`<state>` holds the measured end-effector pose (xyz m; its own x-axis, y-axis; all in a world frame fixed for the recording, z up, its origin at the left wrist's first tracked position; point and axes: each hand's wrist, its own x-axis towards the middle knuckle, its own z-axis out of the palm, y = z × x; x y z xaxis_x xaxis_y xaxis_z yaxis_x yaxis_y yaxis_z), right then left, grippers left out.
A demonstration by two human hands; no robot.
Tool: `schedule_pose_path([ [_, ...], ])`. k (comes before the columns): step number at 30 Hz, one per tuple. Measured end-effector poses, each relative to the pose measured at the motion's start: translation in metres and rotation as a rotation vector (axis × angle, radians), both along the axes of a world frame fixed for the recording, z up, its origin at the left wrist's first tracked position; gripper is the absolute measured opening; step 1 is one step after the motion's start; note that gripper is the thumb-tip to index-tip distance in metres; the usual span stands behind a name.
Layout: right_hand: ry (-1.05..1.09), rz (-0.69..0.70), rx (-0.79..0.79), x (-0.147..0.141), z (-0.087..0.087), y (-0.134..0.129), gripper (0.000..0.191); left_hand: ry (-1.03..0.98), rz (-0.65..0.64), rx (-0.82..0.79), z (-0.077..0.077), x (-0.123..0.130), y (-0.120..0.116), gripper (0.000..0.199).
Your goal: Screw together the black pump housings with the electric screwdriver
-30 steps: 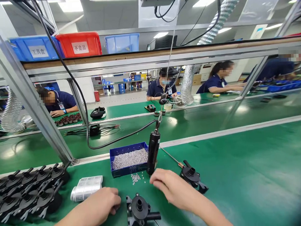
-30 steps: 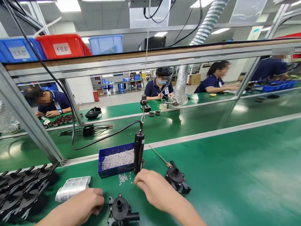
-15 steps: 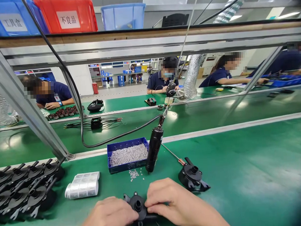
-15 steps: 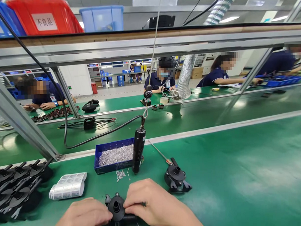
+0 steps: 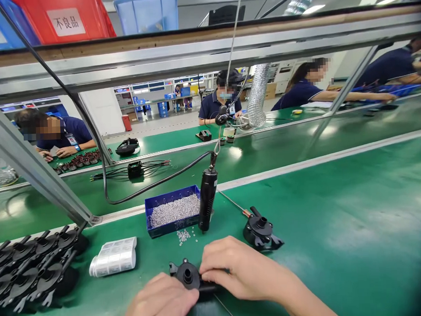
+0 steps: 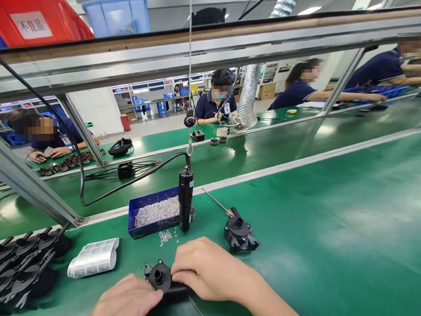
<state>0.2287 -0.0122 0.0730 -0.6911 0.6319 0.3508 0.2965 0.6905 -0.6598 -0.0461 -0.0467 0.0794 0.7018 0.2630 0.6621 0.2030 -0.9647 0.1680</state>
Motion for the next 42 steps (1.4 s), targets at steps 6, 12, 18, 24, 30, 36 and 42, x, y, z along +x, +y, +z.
schedule_pose_path([
  [6, -0.138, -0.077, -0.076, 0.008, 0.009, 0.005, 0.016, 0.013, -0.043, -0.063, -0.002, -0.005, 0.002, 0.029],
  [12, -0.426, -0.106, -0.254, 0.004, 0.005, 0.015, 0.028, -0.069, -0.063, -0.167, -0.005, -0.001, 0.001, 0.032],
  [18, -0.456, -0.133, -0.215, -0.013, -0.01, 0.021, 0.027, -0.026, -0.037, -0.115, -0.002, -0.001, 0.0, 0.026],
  [24, -0.506, -0.146, -0.157, -0.022, -0.018, 0.018, 0.013, -0.049, -0.011, -0.156, -0.003, 0.001, -0.001, 0.024],
  [30, -0.332, -0.196, -0.091, -0.003, 0.01, 0.014, 0.015, 0.052, 0.002, 0.089, 0.007, 0.009, -0.001, 0.028],
  [36, 0.064, -0.013, -0.009, 0.005, 0.018, -0.001, 0.024, -0.086, 0.079, 0.152, 0.003, 0.002, 0.0, 0.018],
  [42, -0.074, -0.068, -0.03, -0.009, 0.01, -0.008, 0.057, -0.197, 0.285, -0.141, -0.018, -0.007, 0.0, 0.029],
])
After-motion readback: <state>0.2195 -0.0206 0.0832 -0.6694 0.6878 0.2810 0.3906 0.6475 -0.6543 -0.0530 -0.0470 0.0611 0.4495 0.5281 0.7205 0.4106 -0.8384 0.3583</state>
